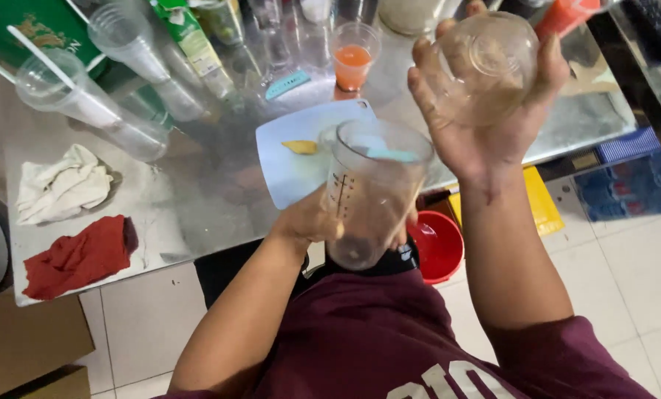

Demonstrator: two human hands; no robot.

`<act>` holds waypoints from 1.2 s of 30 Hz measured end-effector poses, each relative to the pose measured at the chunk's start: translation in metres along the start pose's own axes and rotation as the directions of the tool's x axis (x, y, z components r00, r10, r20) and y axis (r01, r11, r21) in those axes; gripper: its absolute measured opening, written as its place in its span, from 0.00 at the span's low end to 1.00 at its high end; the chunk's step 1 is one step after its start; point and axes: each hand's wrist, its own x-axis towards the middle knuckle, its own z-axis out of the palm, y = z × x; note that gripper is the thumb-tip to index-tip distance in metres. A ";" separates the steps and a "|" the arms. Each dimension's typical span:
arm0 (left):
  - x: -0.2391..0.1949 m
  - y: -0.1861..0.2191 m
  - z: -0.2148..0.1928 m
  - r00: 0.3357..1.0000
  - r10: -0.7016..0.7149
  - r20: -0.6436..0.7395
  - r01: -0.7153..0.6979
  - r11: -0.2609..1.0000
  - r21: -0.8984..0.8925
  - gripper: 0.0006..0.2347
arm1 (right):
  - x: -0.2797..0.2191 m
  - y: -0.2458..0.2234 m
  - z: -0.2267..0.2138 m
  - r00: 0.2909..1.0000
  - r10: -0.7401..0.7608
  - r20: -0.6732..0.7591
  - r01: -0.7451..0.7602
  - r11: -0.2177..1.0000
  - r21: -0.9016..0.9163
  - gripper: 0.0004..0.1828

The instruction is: The person chops ginger on a cutting board, transfers the pieces into a shaker, rinses the shaker in a bucket, adds orange liquid, shakes the mixture, and pours it into a cup. The person then wipes the countertop with a cloth.

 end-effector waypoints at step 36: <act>0.044 -0.160 -0.018 0.893 -0.372 -0.251 0.449 0.715 0.536 0.33 | -0.239 -0.004 -0.117 0.357 -0.674 -0.647 0.119 0.720 -0.684 0.31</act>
